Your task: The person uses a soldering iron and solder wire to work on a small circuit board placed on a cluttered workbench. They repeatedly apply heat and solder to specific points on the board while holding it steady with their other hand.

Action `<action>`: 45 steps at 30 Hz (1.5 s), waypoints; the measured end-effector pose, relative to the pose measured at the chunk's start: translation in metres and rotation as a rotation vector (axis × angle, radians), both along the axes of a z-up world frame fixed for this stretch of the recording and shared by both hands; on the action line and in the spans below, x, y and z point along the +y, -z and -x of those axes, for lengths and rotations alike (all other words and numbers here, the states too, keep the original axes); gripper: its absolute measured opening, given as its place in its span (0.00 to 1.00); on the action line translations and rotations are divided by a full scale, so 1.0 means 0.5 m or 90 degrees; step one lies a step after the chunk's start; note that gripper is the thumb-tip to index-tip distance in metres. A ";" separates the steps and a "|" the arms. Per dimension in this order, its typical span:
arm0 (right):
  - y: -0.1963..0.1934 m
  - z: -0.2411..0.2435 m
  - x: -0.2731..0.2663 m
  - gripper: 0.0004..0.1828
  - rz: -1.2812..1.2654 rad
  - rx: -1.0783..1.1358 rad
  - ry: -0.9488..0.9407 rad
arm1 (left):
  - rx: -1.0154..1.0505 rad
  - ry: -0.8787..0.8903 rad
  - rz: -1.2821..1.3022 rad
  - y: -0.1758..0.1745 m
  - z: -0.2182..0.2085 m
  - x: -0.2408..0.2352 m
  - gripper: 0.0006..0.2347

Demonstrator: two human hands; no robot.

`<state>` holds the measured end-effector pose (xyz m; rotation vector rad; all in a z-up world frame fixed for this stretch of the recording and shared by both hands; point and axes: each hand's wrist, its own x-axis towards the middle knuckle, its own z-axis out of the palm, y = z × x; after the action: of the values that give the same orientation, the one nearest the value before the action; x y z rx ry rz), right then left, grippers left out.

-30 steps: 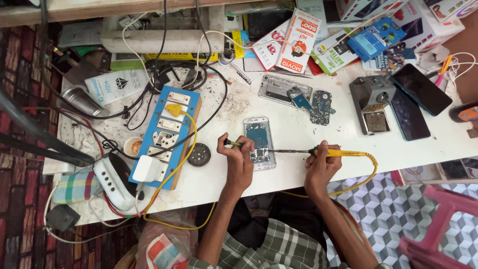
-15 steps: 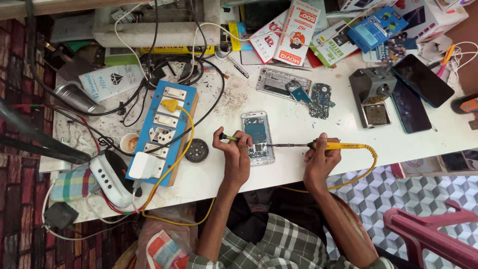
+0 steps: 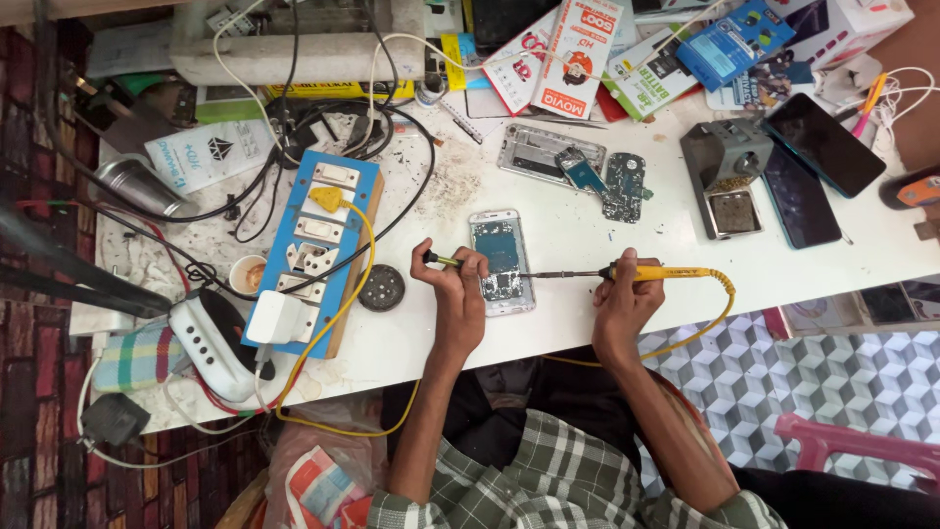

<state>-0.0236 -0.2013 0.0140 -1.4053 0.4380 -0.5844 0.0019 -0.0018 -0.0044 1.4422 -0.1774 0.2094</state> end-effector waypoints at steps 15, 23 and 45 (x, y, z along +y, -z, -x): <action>0.007 -0.001 -0.003 0.15 -0.021 0.008 0.006 | 0.006 -0.015 0.001 -0.011 0.000 -0.001 0.17; 0.019 -0.003 -0.005 0.14 -0.059 -0.050 0.039 | -0.029 -0.007 -0.034 -0.011 0.003 0.002 0.17; 0.003 0.002 0.006 0.13 -0.026 -0.035 0.025 | -0.038 0.006 0.004 -0.003 0.000 0.000 0.18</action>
<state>-0.0246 -0.1985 0.0126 -1.3414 0.4319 -0.6418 0.0018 -0.0015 -0.0028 1.4299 -0.2323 0.2456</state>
